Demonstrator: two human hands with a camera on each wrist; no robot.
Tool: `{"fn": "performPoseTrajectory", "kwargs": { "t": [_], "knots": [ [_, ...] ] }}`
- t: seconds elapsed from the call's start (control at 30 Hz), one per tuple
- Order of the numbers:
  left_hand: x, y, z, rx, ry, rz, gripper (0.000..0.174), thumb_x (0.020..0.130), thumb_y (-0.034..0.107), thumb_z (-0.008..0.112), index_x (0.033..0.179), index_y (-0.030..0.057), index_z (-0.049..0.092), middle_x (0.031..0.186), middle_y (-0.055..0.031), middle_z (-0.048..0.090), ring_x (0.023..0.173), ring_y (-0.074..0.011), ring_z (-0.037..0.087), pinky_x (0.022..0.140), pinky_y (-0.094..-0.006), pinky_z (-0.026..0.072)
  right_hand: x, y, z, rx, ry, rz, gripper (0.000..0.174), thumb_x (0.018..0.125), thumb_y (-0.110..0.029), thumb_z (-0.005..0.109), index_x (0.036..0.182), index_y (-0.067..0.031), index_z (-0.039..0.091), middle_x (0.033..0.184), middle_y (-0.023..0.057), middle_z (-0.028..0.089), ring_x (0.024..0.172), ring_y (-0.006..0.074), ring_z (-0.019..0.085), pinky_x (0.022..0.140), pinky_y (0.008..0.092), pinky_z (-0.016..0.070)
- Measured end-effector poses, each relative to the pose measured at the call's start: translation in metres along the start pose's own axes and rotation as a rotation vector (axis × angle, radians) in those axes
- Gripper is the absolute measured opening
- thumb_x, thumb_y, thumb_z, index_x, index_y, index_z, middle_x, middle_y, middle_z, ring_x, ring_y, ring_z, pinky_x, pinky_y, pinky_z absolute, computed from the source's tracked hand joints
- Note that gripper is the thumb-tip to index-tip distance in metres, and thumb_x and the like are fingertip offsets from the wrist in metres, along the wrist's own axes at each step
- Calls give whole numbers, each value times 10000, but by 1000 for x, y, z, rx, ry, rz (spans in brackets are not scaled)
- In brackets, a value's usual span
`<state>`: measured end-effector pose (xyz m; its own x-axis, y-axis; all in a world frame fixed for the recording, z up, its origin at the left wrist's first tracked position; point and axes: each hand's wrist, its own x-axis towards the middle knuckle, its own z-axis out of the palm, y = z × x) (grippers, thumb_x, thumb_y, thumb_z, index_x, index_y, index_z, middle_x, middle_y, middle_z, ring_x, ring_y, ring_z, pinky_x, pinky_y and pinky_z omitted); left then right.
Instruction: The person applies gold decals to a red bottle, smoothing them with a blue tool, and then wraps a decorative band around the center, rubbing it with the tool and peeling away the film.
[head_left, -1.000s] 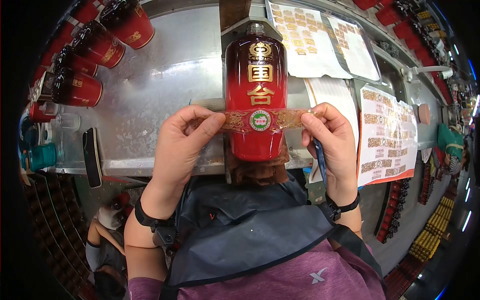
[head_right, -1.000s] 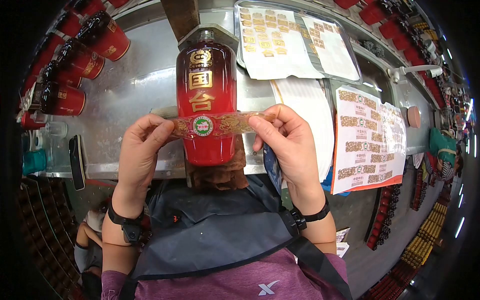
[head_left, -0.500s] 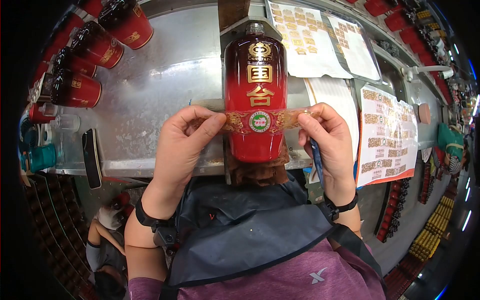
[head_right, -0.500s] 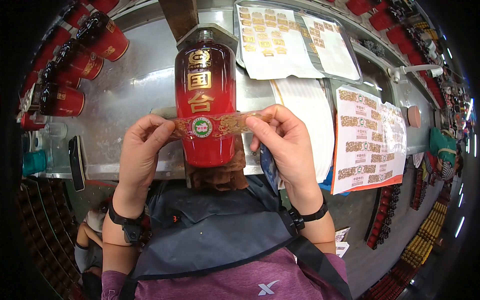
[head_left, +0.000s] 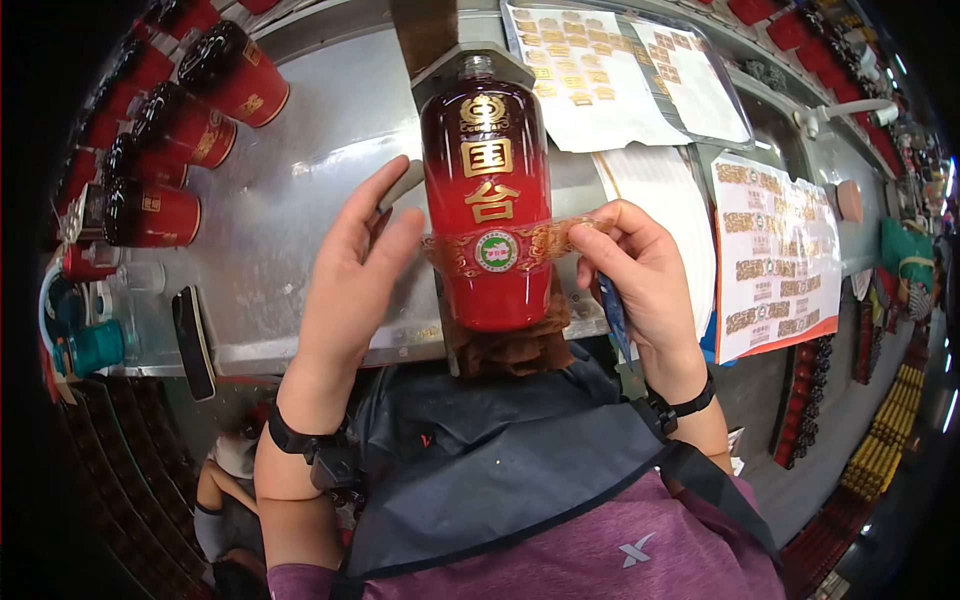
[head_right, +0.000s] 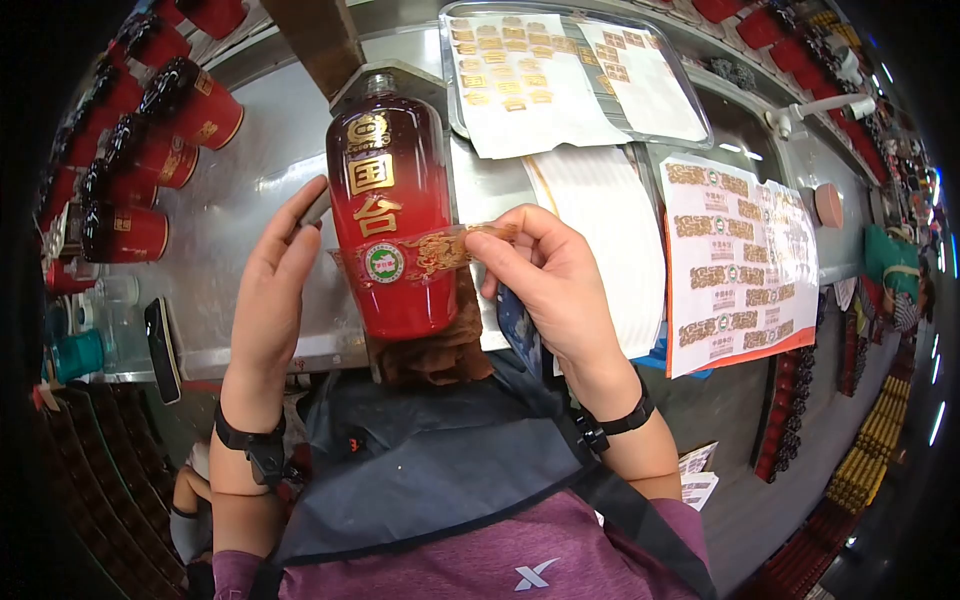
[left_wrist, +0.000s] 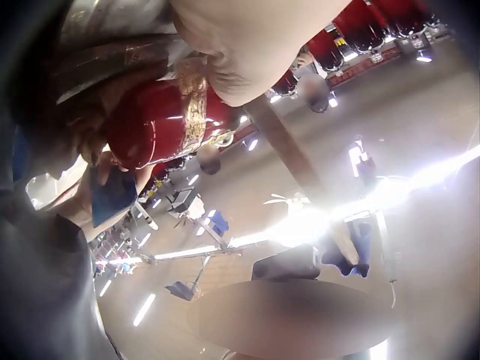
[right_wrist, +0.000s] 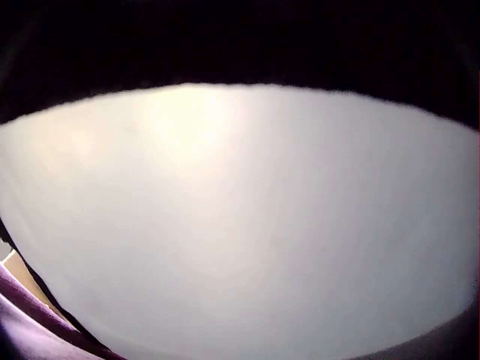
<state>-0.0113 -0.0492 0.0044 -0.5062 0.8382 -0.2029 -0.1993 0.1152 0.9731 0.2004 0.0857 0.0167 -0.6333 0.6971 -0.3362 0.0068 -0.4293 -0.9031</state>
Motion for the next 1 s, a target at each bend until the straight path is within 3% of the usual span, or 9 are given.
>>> {"fn": "performPoseTrajectory", "kwargs": {
  "t": [0.07, 0.17, 0.4, 1.0],
  "knots": [
    [1, 6, 6, 107, -119, 38, 815, 897, 218, 740, 1516, -48, 282, 1510, -206, 391, 1425, -248, 339, 1171, -367, 257, 1, 2, -2, -4, -1, -6, 94, 923, -102, 699, 921, -37, 631, 735, -16, 630, 625, 47, 578, 580, 188, 430],
    [-1, 14, 24, 75, -148, 31, 845, 872, 153, 763, 1516, -63, 259, 1487, -200, 418, 1401, -251, 372, 1165, -371, 272, 2, 3, -2, -14, -6, -10, 96, 925, -105, 697, 923, -32, 635, 744, -16, 636, 631, 45, 577, 584, 187, 430],
    [-1, 22, 34, 31, -139, -2, 776, 859, 127, 777, 1474, -52, 339, 1353, -140, 535, 1253, -199, 510, 1088, -349, 382, 4, 6, -3, 1, -37, -18, 106, 925, -110, 697, 922, -14, 652, 751, -8, 642, 638, 47, 573, 592, 189, 437],
    [-3, 23, 40, 18, -75, -44, 752, 845, 124, 788, 1449, -37, 371, 1302, -127, 573, 1203, -182, 542, 1046, -337, 422, 7, 12, -6, 55, -65, 2, 122, 923, -119, 705, 932, -15, 643, 792, -4, 651, 667, 43, 581, 613, 185, 455]
  ]
}}
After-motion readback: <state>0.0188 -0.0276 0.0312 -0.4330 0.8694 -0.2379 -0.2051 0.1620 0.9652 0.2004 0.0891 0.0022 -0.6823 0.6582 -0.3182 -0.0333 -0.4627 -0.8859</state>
